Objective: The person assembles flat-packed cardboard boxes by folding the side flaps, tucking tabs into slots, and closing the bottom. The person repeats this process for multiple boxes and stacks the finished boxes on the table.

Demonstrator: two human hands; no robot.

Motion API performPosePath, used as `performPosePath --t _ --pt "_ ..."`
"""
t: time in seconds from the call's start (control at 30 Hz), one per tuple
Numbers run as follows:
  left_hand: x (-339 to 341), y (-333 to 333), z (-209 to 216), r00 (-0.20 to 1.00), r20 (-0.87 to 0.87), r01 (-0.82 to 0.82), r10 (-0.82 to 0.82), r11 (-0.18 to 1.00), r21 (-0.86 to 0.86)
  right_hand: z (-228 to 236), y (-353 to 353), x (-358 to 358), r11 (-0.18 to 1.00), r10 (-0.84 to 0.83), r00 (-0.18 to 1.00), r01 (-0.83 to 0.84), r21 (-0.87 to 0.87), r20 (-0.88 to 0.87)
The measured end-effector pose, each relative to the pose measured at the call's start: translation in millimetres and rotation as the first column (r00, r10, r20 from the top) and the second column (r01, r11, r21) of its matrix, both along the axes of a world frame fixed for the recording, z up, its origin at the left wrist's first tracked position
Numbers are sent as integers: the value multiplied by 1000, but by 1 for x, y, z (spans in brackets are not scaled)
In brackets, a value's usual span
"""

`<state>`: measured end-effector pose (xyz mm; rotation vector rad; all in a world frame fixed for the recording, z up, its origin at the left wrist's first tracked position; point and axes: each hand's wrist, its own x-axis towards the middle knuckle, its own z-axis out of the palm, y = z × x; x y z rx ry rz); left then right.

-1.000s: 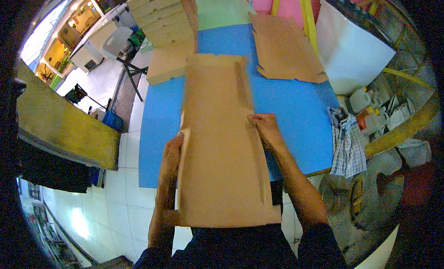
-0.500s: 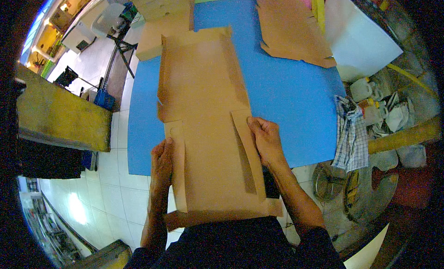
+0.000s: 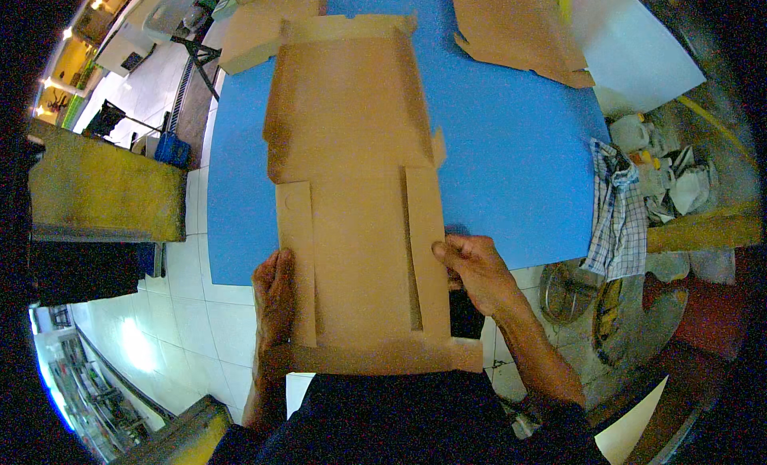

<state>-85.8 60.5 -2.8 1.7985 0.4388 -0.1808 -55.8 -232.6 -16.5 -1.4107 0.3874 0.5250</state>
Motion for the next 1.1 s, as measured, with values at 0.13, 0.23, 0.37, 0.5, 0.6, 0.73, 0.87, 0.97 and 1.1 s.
performPosePath --t 0.13,0.23,0.37,0.5,0.6,0.73,0.87,0.97,1.1 --pt "-17 10 -1 981 -180 23 -75 961 -275 -2 -14 -5 992 74 994 -65 -104 86" --pt "-30 13 -5 966 -143 142 -216 902 -407 5 -22 -10 987 101 994 -95 -129 40" --pt "-36 18 -11 976 -167 65 -142 915 -399 15 -28 -22 936 301 935 -327 -128 -189" --pt "-33 24 -12 841 -207 319 -499 768 -556 14 -34 -19 941 276 961 -276 -196 -26" --pt "-36 25 -11 895 -194 235 -402 793 -563 16 -36 -14 948 304 952 -306 -86 -31" --pt "-38 28 -14 943 -156 196 -295 868 -457 29 -35 -10 855 486 858 -506 -116 -163" --pt "-36 32 -15 912 -150 195 -382 725 -660 36 -32 5 837 465 873 -488 -248 -150" --pt "-35 29 -14 930 -154 195 -334 803 -563 42 -33 12 793 598 799 -601 -100 -59" --pt "-32 21 -15 941 -230 93 -248 844 -529 42 -36 21 733 641 754 -656 -180 -141"
